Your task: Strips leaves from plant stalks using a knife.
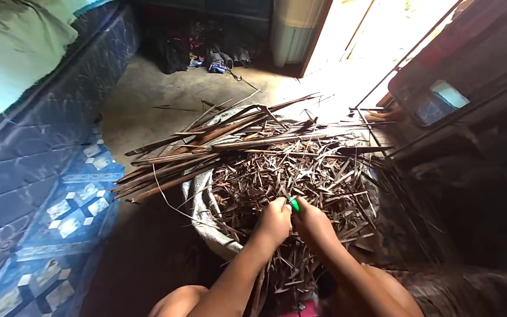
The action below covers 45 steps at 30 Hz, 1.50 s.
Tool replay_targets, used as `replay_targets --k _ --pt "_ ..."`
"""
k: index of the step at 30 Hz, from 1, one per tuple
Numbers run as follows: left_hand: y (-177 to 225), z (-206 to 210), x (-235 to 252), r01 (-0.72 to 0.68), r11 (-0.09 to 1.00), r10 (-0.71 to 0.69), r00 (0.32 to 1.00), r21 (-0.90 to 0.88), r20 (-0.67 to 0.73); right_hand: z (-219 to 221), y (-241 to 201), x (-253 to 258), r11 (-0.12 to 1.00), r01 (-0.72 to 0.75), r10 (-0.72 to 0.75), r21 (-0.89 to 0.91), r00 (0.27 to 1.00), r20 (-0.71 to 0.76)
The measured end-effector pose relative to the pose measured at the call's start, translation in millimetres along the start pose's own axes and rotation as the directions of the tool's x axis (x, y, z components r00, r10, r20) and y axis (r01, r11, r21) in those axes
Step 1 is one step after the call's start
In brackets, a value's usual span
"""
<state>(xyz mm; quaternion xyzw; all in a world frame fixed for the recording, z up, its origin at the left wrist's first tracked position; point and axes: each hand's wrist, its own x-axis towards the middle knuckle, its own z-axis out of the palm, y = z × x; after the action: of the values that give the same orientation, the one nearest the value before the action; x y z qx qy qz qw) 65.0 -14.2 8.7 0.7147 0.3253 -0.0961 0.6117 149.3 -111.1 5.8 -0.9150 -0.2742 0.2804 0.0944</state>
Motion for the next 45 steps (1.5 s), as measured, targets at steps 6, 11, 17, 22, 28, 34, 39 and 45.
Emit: replay_targets --k 6,11,17,22,28,34,39,45 --pt "5 6 -10 0.069 0.991 -0.053 0.989 -0.114 0.141 -15 25 35 0.981 -0.191 0.193 0.026 0.974 -0.116" --pt "4 2 -10 0.080 0.990 -0.063 0.989 -0.120 0.135 -5 7 11 0.999 -0.050 0.051 0.022 0.998 -0.034" --pt "1 -6 -27 0.068 0.968 -0.010 0.972 -0.240 0.236 -33 43 41 0.974 -0.196 0.214 0.112 0.961 -0.173" --pt "-8 -14 -31 0.026 0.956 0.034 0.980 -0.292 0.197 -39 53 30 0.954 -0.004 0.070 0.301 0.975 -0.209" --pt "-17 -17 -31 -0.004 0.952 0.034 0.995 -0.307 0.093 -16 45 17 0.660 0.218 -0.421 0.719 0.900 0.114" --pt "-16 -15 -32 0.021 0.960 0.019 0.990 -0.278 0.140 -17 49 23 0.434 0.066 -0.325 0.899 0.941 0.088" --pt "-22 -11 -35 0.024 0.960 0.056 0.960 -0.280 0.274 -29 60 36 0.218 0.102 -0.098 0.971 0.992 -0.082" --pt "-25 -11 -36 0.023 0.996 0.018 0.899 -0.088 0.437 -47 78 47 -0.141 0.248 0.199 0.958 0.955 -0.218"
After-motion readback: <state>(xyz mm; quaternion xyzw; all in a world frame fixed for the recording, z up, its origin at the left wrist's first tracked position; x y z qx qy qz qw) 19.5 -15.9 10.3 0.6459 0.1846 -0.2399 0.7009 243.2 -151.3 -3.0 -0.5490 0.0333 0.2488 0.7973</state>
